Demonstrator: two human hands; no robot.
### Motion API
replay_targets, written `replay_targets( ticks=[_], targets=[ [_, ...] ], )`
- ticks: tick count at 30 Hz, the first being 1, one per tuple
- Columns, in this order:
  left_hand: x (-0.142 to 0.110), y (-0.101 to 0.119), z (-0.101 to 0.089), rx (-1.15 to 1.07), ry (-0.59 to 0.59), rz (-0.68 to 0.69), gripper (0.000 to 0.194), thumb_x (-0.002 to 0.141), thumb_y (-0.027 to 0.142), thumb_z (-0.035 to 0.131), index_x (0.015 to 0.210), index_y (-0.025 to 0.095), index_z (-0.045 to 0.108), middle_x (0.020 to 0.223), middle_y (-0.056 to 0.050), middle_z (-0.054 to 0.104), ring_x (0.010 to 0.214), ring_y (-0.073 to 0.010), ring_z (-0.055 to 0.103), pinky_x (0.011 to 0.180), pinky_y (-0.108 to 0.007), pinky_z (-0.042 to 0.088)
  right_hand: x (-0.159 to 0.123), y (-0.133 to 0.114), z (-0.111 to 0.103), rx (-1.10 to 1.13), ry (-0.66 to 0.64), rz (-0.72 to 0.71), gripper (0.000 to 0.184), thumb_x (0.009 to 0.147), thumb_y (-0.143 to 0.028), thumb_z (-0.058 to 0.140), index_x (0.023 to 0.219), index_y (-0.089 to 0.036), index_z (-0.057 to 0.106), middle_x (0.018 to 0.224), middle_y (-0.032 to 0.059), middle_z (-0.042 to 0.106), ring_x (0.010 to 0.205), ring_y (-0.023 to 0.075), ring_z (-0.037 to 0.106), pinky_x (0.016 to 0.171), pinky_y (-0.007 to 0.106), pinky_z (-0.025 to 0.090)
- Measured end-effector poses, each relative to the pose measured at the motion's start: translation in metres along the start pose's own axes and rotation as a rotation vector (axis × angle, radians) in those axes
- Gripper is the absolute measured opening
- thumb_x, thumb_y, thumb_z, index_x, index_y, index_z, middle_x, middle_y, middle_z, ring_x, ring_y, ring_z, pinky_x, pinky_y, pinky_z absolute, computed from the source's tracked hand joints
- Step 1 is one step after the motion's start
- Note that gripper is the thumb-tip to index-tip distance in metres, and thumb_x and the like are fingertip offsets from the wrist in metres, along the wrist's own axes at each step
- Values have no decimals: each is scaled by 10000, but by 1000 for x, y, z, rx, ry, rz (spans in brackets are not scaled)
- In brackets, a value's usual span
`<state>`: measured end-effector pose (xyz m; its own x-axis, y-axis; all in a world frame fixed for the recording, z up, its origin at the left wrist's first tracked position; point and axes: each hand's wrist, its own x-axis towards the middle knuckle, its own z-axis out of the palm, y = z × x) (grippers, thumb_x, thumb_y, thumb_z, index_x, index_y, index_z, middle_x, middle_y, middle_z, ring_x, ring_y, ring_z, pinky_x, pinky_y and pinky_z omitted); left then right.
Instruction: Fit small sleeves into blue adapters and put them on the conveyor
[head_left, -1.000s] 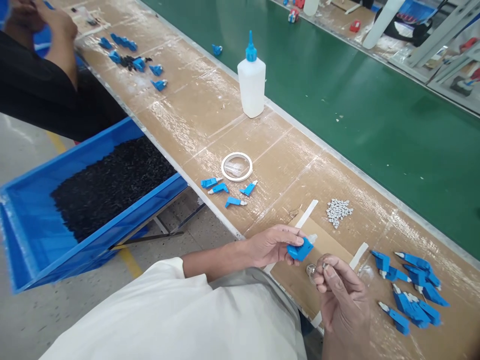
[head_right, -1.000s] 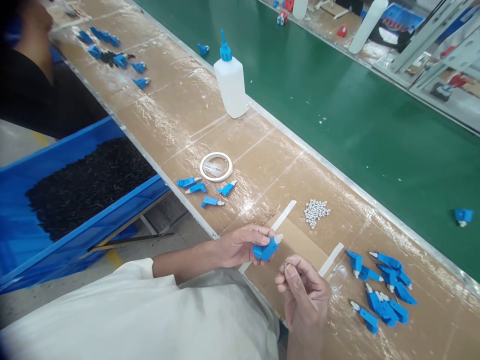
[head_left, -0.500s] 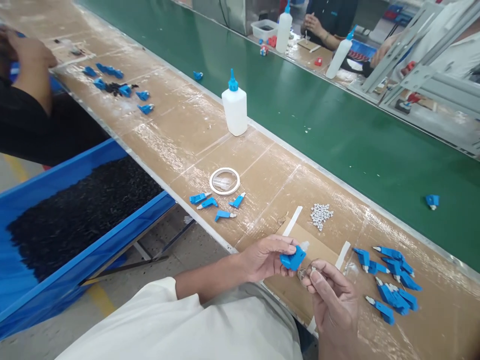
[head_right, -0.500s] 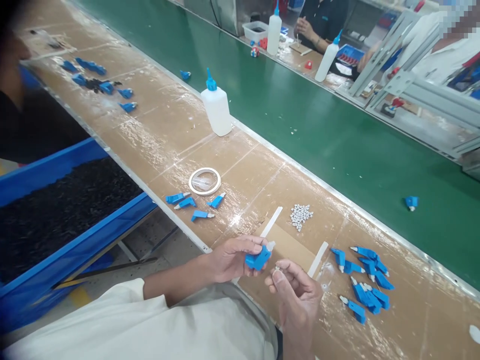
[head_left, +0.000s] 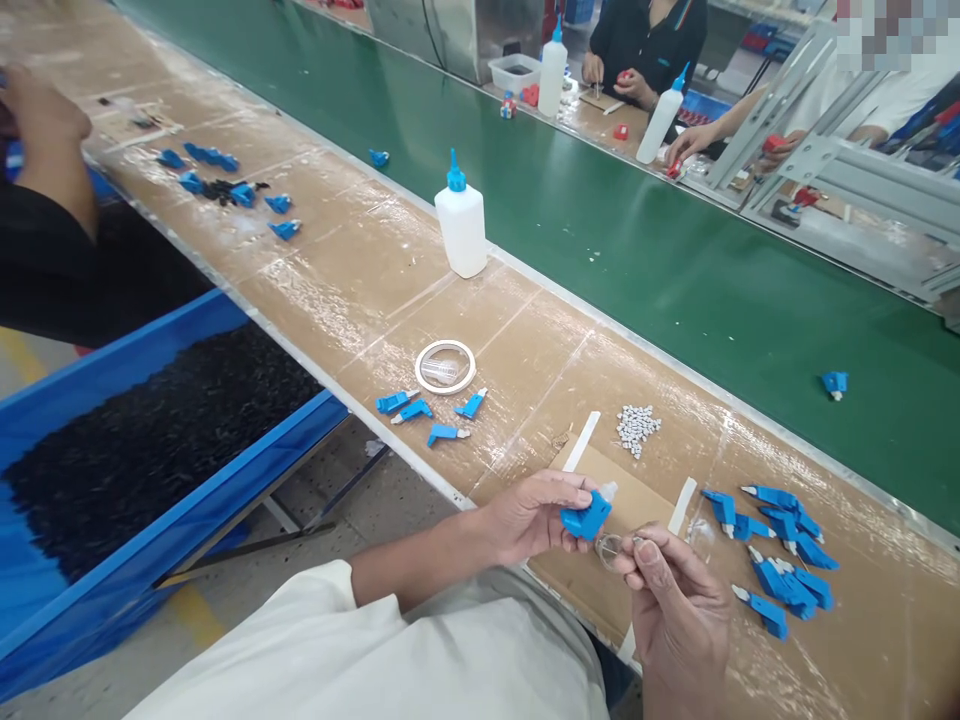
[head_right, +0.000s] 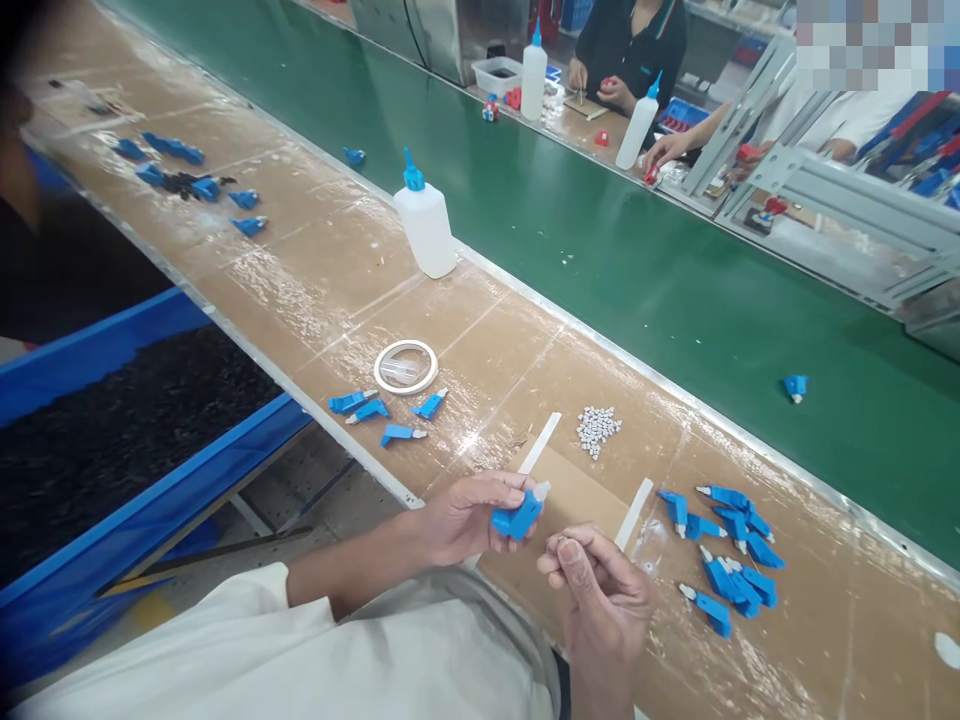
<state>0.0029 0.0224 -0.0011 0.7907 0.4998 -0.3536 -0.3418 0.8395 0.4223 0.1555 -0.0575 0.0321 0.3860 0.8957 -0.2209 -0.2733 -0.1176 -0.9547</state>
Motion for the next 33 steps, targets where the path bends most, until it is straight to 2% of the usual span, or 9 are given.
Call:
replay_targets(
  ticks=[7, 15, 21, 26, 33],
  targets=[
    [6, -4, -5, 52, 24, 35, 408, 645, 433, 827, 825, 131, 620, 656, -4, 606, 534, -96, 575, 489, -193, 422, -4, 13, -7, -32, 84, 61, 249, 686, -348, 905, 853, -186, 818, 737, 89, 765, 585, 168, 709, 547, 237, 598],
    [4, -2, 0, 187, 35, 115, 448, 653, 498, 830, 832, 128, 653, 708, -15, 607, 588, -94, 522, 546, -218, 410, -3, 17, -7, -76, 49, 89, 242, 716, -364, 887, 866, -191, 809, 720, 60, 751, 589, 143, 693, 548, 210, 588],
    [3, -3, 0, 298, 32, 246, 438, 722, 511, 813, 849, 118, 668, 728, -16, 602, 653, -97, 516, 642, -235, 399, 0, 11, 3, -138, 24, -6, 214, 731, -385, 864, 799, -189, 810, 700, 42, 693, 568, 132, 650, 475, 204, 537],
    [3, -5, -3, 347, 21, 294, 430, 764, 515, 791, 872, 116, 673, 745, -24, 612, 671, -108, 535, 662, -245, 417, 1, 15, 3, -203, -7, -61, 159, 787, -353, 821, 829, -200, 807, 737, 31, 650, 610, 129, 611, 495, 227, 502],
    [2, -4, -4, 381, 22, 318, 447, 786, 534, 778, 902, 115, 674, 764, -26, 621, 681, -104, 545, 667, -239, 431, -1, 23, 0, -291, 19, -163, 110, 824, -295, 791, 872, -197, 790, 766, 32, 659, 650, 152, 613, 563, 280, 484]
  ],
)
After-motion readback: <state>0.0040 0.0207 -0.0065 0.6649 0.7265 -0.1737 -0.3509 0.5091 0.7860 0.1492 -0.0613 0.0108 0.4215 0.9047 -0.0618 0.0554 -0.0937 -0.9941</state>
